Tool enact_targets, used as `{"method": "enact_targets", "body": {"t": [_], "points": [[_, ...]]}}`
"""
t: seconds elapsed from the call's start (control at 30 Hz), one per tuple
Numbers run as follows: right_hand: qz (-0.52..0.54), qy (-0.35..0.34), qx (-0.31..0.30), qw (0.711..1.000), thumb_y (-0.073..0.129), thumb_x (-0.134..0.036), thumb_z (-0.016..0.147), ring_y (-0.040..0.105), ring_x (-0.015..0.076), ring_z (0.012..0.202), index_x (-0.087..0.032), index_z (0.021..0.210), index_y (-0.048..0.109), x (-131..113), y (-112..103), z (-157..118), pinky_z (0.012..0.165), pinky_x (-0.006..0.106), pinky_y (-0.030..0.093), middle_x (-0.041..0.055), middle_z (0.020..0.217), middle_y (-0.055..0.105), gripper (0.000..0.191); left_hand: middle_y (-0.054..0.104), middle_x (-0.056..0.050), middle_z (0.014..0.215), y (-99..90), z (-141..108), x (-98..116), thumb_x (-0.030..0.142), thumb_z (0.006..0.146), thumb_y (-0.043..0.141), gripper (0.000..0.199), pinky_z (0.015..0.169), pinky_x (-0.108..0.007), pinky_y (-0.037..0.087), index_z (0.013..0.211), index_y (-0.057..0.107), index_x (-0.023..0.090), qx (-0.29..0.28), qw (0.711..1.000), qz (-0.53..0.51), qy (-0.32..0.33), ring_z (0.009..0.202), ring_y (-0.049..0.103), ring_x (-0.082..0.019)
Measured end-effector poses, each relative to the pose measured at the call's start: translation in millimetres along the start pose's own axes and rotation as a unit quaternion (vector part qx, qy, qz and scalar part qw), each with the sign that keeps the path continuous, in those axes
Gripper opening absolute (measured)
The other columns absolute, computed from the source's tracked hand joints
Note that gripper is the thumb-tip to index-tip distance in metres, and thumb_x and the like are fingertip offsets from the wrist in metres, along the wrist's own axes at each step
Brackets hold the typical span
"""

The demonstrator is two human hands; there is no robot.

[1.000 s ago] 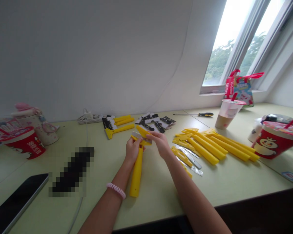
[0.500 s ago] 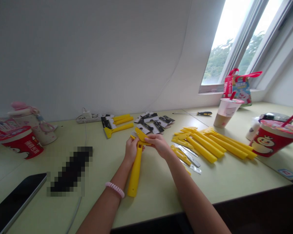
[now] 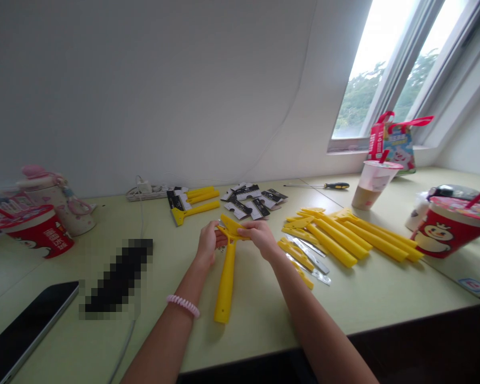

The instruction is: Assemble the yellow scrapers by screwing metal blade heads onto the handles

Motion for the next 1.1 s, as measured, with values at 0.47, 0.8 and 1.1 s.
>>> {"method": "enact_targets", "body": {"t": [0.47, 0.8, 1.1], "points": [[0.029, 0.007, -0.086, 0.996, 0.064, -0.036, 0.059, 0.056, 0.0142, 0.067, -0.013, 0.078, 0.071, -3, 13, -3, 0.061, 0.026, 0.042, 0.0053, 0.072, 0.065, 0.03, 0.06, -0.005, 0.049, -4.8, 1, -7, 0.022, 0.073, 0.04, 0.015, 0.046, -0.023, 0.046, 0.071, 0.054, 0.014, -0.003, 0.998, -0.026, -0.059, 0.042, 0.057, -0.014], [0.115, 0.031, -0.076, 0.99, 0.07, -0.028, 0.056, 0.061, 0.0169, 0.075, -0.014, 0.085, 0.071, 2, 10, -2, 0.072, 0.029, 0.046, 0.0073, 0.081, 0.068, 0.032, 0.06, -0.005, 0.049, -4.1, -1, -7, 0.019, 0.07, 0.044, 0.014, 0.046, -0.022, 0.047, 0.067, 0.056, 0.012, -0.009, 0.995, -0.043, -0.084, 0.042, 0.057, -0.013], [0.15, 0.053, -0.072, 0.985, 0.069, -0.024, 0.055, 0.061, 0.016, 0.071, -0.014, 0.08, 0.071, 10, 10, 0, 0.069, 0.027, 0.047, 0.0078, 0.078, 0.069, 0.027, 0.062, -0.006, 0.053, -4.0, 1, -9, 0.018, 0.071, 0.043, 0.015, 0.048, -0.023, 0.048, 0.067, 0.056, 0.012, -0.012, 0.995, -0.044, -0.089, 0.044, 0.058, -0.014]]}}
Point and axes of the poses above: each hand's wrist, its own z-axis towards the middle knuckle, its own y-axis out of the palm, x = y × z, the point moved 8 cm from there along z, towards the middle knuckle
